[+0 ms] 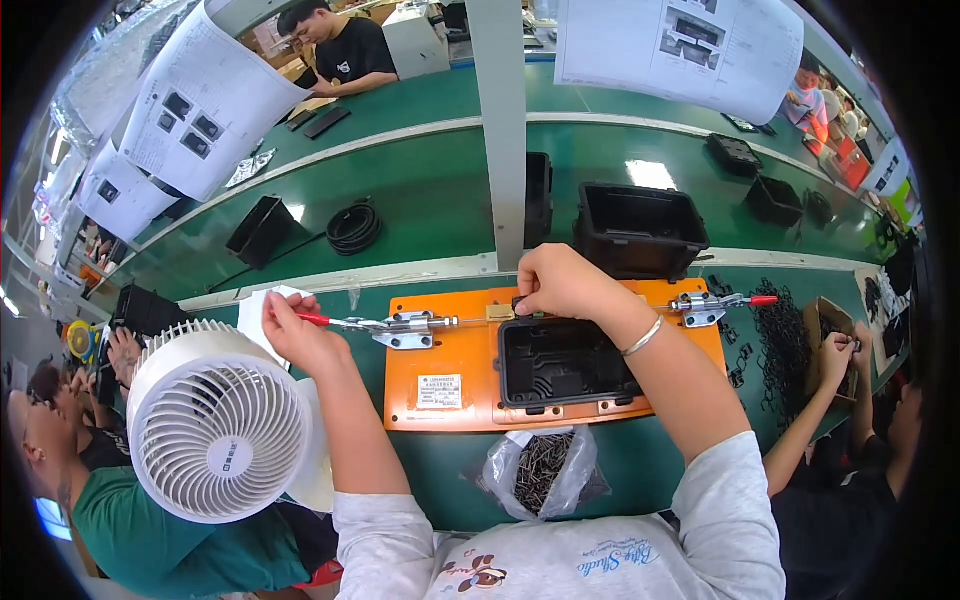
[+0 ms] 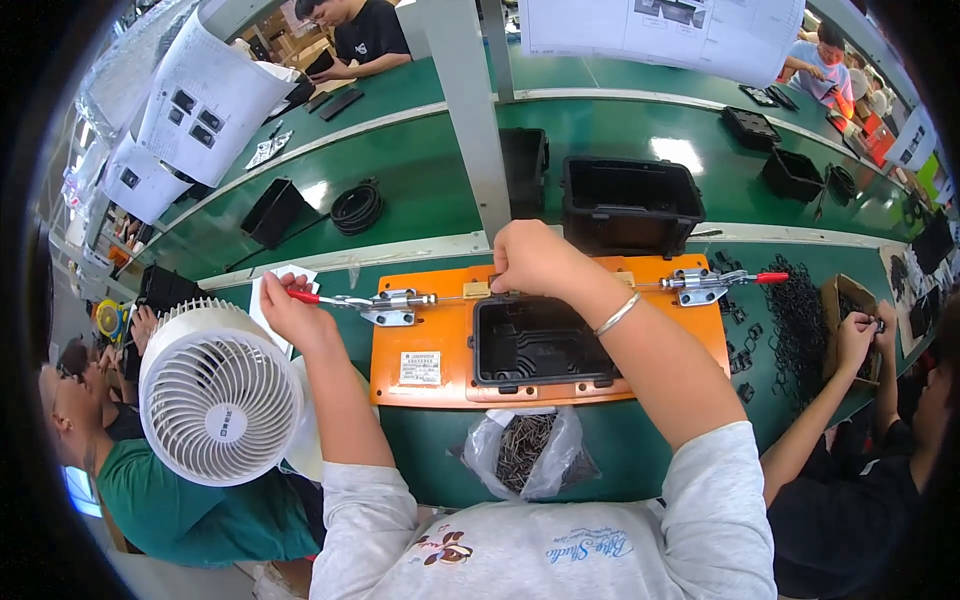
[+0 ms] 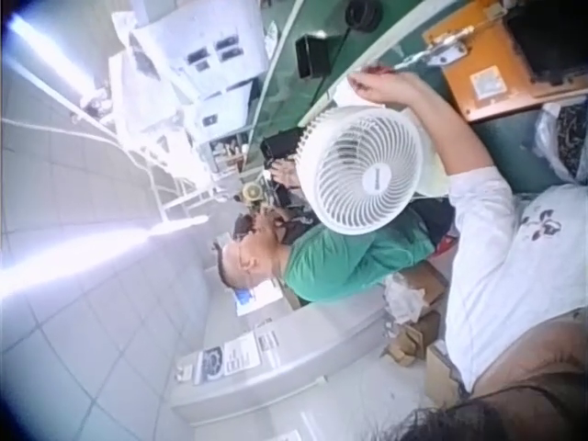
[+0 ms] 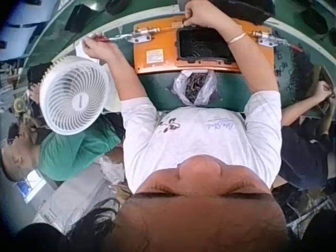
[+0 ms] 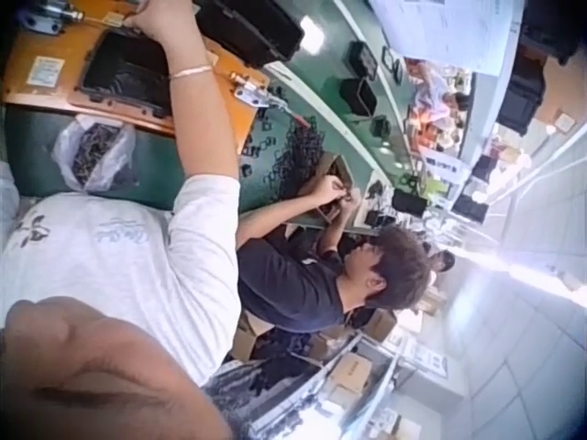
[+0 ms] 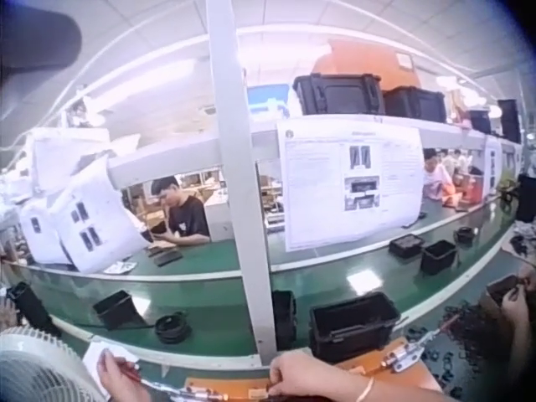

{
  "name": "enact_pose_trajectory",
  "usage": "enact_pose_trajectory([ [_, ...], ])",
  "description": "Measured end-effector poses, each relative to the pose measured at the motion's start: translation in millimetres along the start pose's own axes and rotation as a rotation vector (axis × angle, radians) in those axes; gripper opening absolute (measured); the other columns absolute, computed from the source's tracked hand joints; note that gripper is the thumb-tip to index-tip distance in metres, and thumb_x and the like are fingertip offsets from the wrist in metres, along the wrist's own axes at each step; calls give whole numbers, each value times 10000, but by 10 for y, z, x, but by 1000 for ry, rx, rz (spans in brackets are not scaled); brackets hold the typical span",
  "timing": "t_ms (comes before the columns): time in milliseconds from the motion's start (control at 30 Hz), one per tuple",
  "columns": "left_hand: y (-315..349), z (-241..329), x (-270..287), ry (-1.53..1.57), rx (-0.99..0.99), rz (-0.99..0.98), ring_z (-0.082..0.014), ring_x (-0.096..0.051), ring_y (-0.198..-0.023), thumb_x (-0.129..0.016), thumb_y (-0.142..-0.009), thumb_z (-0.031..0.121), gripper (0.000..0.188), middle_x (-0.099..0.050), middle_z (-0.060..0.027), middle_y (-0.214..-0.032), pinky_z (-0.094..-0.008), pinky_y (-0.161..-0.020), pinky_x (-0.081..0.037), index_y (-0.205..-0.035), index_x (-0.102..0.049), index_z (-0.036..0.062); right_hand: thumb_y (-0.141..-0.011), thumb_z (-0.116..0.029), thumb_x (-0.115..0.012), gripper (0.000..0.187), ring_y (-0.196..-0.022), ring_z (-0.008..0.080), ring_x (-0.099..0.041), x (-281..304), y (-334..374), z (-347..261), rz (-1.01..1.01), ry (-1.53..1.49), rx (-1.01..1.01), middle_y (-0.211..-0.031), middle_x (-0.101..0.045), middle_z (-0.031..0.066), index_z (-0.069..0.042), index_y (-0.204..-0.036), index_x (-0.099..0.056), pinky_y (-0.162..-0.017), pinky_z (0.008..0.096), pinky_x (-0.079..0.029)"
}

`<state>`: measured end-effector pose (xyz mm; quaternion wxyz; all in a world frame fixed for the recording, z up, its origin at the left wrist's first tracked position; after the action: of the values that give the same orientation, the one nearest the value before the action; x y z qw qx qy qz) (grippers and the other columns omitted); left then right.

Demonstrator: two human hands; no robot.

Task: Assembling small metal components onto a black plastic casing using a manual assembly jig.

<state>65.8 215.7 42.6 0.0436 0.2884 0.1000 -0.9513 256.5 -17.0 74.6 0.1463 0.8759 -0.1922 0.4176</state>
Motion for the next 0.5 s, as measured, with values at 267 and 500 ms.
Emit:
enact_pose_trajectory([
  [267, 34, 261, -184, 32, -39, -264, -93, -387, -460, -558, -954, 285, 315, -441, -17, -545, -233, -432, -314, -746, -508, 55, -656, -120, -806, 202, -753, 275, -657, -47, -8, -6, 26, -92, -42, -748, -662, 150, -2, -735, -661, -695, 338, -530],
  [500, -56, 232, -126, 155, 160, -238, -90, -349, -450, -542, -959, 292, 356, -416, -3, -544, -251, -433, -267, -684, -445, 89, -668, -104, -786, 187, -730, 272, -656, -11, 6, 10, 0, -114, -112, -757, -665, 155, 9, -746, -660, -689, 334, -530],
])
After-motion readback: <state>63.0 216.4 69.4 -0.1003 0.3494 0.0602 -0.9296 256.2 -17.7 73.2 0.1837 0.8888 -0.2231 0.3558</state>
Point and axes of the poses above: each hand's wrist, its own y-axis away from the middle knuckle, its own x-axis out of the back of the hand, z = x × y, the point moved 1 cm from there along -y, towards the middle knuckle
